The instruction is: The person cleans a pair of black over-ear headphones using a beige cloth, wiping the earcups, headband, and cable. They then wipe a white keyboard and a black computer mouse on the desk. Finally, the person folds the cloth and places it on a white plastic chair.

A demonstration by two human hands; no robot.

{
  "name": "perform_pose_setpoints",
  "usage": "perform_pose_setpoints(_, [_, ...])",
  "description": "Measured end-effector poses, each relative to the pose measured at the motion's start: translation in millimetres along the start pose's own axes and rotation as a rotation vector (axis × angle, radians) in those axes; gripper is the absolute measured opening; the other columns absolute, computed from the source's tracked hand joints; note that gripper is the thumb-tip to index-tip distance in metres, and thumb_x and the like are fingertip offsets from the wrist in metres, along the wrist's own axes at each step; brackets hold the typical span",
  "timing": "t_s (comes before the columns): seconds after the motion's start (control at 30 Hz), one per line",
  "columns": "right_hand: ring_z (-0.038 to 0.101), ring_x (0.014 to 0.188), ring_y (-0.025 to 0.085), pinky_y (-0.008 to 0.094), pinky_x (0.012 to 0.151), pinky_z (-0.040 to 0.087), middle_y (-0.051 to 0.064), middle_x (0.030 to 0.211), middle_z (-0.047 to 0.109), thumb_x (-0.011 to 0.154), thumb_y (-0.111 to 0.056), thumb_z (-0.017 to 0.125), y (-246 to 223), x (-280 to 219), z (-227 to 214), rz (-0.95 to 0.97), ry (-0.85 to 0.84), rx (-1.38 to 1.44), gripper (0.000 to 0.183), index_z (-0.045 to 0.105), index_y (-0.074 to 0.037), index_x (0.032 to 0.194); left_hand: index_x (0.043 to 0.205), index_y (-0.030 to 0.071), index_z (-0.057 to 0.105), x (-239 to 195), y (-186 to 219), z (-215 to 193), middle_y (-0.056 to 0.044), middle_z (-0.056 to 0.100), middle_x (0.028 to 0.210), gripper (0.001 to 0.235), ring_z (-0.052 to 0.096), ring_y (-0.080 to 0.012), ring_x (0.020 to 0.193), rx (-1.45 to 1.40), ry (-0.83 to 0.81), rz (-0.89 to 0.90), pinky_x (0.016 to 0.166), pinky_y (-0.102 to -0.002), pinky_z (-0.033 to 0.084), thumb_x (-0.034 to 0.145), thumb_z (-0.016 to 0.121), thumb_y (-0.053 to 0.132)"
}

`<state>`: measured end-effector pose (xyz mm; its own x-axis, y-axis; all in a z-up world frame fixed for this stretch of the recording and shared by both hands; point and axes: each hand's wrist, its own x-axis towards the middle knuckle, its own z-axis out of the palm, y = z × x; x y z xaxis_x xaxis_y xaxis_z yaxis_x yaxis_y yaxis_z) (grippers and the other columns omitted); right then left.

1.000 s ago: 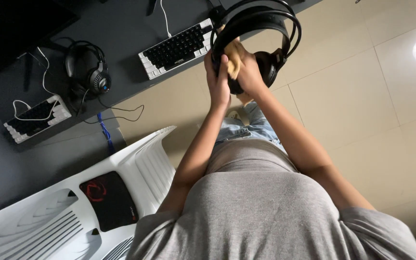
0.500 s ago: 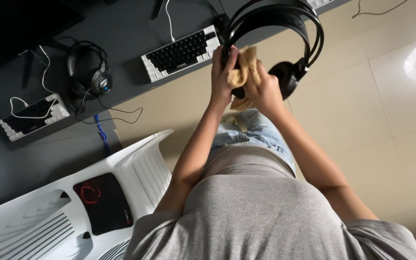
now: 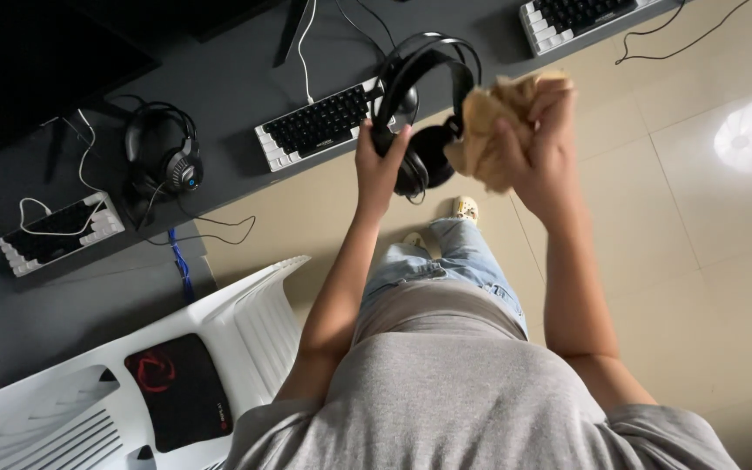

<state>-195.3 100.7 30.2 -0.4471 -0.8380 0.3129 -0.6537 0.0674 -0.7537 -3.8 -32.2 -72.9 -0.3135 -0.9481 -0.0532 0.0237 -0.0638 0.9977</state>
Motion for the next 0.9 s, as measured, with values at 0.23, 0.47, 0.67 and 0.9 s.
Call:
perform_pose_setpoints(0.23, [0.061, 0.121, 0.038, 0.050, 0.094, 0.051, 0.014, 0.127, 0.060, 0.093, -0.004, 0.065, -25, 11, 66, -0.109, 0.038, 0.140, 0.030, 0.059, -0.004, 0.122, 0.133, 0.004, 0.054, -4, -32, 11, -0.005, 0.071, 0.118, 0.038, 0.070, -0.0151, 0.109, 0.073, -0.172, 0.326, 0.093, -0.029, 0.055, 0.099, 0.057, 0.019])
perform_pose_setpoints(0.47, [0.042, 0.152, 0.044, 0.052, 0.124, 0.040, 0.019, 0.155, 0.050, 0.096, 0.000, 0.067, 68, -11, 107, -0.345, -0.072, -0.049, 0.046, 0.061, 0.002, 0.142, 0.122, 0.001, 0.060, -9, -3, 19, -0.015, 0.075, 0.110, 0.041, 0.075, -0.0266, 0.102, 0.206, -0.125, 0.211, 0.089, -0.037, 0.059, 0.086, 0.076, 0.013])
perform_pose_setpoints(0.67, [0.047, 0.138, 0.048, 0.053, 0.117, 0.044, 0.025, 0.143, 0.054, 0.077, 0.008, 0.062, 42, -8, 91, -0.265, -0.063, 0.030, 0.048, 0.058, 0.007, 0.126, 0.123, 0.003, 0.058, 5, 10, 18, -0.018, 0.074, 0.111, 0.048, 0.073, -0.0345, 0.104, 0.394, -0.343, 0.235, 0.088, -0.040, 0.058, 0.081, 0.078, 0.012])
perform_pose_setpoints(0.9, [0.054, 0.129, 0.045, 0.055, 0.108, 0.046, 0.022, 0.126, 0.061, 0.074, 0.003, 0.068, 64, -2, 82, -0.437, -0.059, -0.152, 0.038, 0.061, 0.005, 0.111, 0.120, 0.000, 0.058, 8, -4, 41, -0.021, 0.073, 0.109, 0.048, 0.074, -0.0360, 0.104, 0.359, -0.375, 0.278, 0.090, -0.040, 0.059, 0.078, 0.078, 0.012])
